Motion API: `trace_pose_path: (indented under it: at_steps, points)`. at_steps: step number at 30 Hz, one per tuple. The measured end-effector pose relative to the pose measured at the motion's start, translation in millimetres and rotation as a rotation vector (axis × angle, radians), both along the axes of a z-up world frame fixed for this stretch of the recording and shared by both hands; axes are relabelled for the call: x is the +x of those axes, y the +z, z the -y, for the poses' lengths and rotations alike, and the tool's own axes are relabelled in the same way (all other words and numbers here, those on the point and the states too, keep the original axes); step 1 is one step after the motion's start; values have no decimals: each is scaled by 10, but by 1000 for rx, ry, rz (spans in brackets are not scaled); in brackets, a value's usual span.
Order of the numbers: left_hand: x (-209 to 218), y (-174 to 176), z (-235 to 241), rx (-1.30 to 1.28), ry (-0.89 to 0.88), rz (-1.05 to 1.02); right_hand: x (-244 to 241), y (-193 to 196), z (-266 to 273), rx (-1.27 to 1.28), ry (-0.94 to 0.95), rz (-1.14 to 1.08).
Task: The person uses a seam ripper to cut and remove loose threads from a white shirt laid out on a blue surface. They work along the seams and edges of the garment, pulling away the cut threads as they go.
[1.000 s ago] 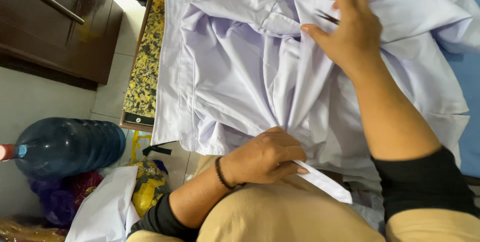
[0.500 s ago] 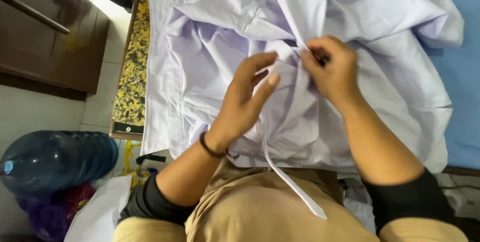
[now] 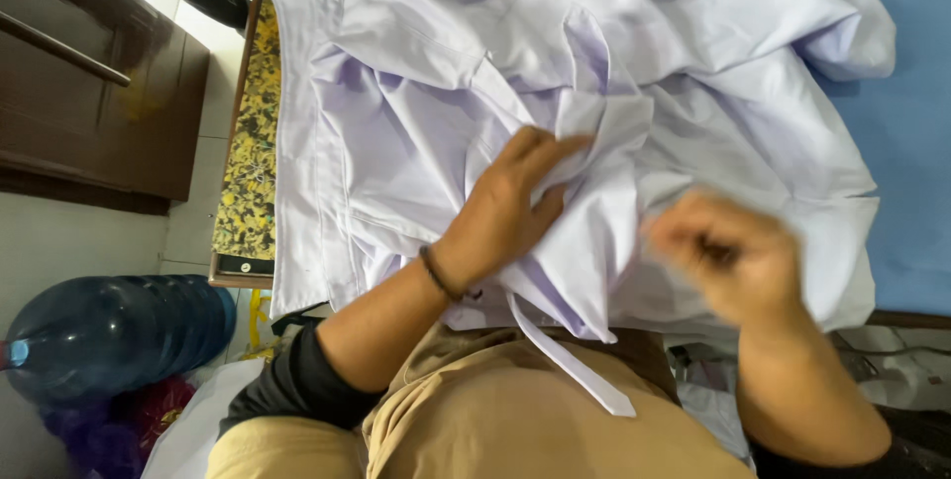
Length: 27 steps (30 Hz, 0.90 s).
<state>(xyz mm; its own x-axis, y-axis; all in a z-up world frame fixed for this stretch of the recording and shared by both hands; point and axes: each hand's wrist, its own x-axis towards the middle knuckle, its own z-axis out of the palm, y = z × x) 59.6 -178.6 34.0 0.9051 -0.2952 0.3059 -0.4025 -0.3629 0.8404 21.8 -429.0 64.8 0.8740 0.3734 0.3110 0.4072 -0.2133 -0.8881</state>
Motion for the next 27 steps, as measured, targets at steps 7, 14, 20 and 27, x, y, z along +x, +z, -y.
trace_pose_path:
  at_steps: [7,14,20,27]
  points:
    - [-303,-5,98,189,-43,263,1262,-235,-129,-404,-387,75]
    - [-281,171,-186,-110,76,-276,1443,225,80,22,-481,-64]
    - [-150,701,-540,32,112,358,876,886,276,175,-337,-15]
    - [-239,560,-384,-173,-21,0,581,856,17,-362,0,752]
